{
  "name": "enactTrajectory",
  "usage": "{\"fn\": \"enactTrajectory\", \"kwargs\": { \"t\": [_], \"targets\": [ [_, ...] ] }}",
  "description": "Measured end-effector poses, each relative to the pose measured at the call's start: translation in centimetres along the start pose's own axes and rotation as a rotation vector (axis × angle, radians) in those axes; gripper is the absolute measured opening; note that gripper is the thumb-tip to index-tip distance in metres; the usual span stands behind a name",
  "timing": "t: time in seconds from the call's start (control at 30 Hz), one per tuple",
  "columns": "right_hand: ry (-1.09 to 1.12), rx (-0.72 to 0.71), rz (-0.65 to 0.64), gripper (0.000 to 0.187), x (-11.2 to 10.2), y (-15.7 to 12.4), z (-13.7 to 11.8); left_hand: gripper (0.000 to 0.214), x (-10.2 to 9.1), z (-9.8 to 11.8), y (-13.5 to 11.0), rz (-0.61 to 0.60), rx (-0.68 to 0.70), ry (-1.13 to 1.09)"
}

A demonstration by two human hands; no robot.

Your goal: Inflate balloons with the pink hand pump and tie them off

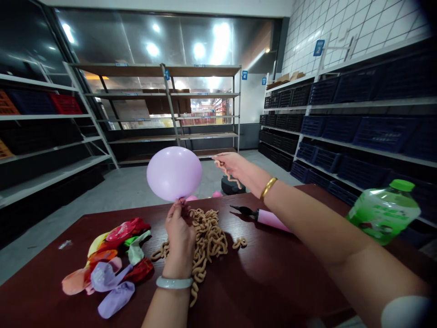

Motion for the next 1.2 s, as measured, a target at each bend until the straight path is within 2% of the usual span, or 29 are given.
{"fn": "enactTrajectory", "kwargs": {
  "t": [0.1,0.3,0.4,0.5,0.6,0.67,0.77,0.9,0.97,1.03,1.1,1.2],
  "targets": [
    [0.022,0.055,-0.056,0.022,0.5,-1.3,1.0,0.022,0.4,-0.6,0.0,-0.039,-0.05,-0.025],
    [0.091,0.124,-0.137,0.009,1.1,-4.3,4.3,0.017,1.4,-1.0,-0.7,-0.123,-0.133,-0.063],
    [0.138,0.13,-0.137,0.009,1.0,-5.6,5.5,0.015,2.0,-1.1,-1.3,-0.165,-0.16,-0.076],
    [0.202,0.103,-0.119,0.006,1.1,-7.0,5.7,0.012,2.4,-1.4,-2.0,-0.18,-0.21,-0.084],
    [0.413,0.061,-0.183,0.022,1.9,-8.8,5.1,0.01,2.6,-1.9,-2.6,-0.169,-0.257,-0.061],
    [0.458,0.017,-0.238,0.034,2.2,-10.0,4.7,0.009,2.7,-2.1,-2.9,-0.165,-0.263,-0.045],
    [0.308,-0.08,-0.231,0.033,1.6,-11.0,4.5,0.007,2.6,-2.5,-2.9,-0.151,-0.265,-0.022],
    [0.028,-0.293,-0.077,0.019,-1.1,-11.1,4.3,0.004,2.5,-3.0,-3.1,-0.139,-0.276,0.015],
    [-0.029,-0.402,-0.04,0.015,-1.9,-11.4,4.2,0.006,2.5,-3.2,-3.4,-0.143,-0.267,0.048],
    [-0.049,-0.431,-0.099,0.017,-1.8,-11.9,4.7,0.011,2.7,-3.5,-3.7,-0.166,-0.26,0.093],
    [-0.118,-0.445,-0.224,0.025,-0.7,-12.6,5.2,0.016,3.0,-3.9,-4.0,-0.206,-0.256,0.142],
    [-0.373,-0.593,-0.359,0.032,0.9,-14.0,5.1,0.024,3.4,-4.5,-4.5,-0.252,-0.234,0.228]
  ]
}}
Point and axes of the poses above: each hand's wrist, its own y-axis towards the middle knuckle, its own x-axis out of the palm, z = x × y, the point moved 8 cm from there along y, towards the middle knuckle, and after that the axes turned 11 degrees about y, right-handed, at the moved point
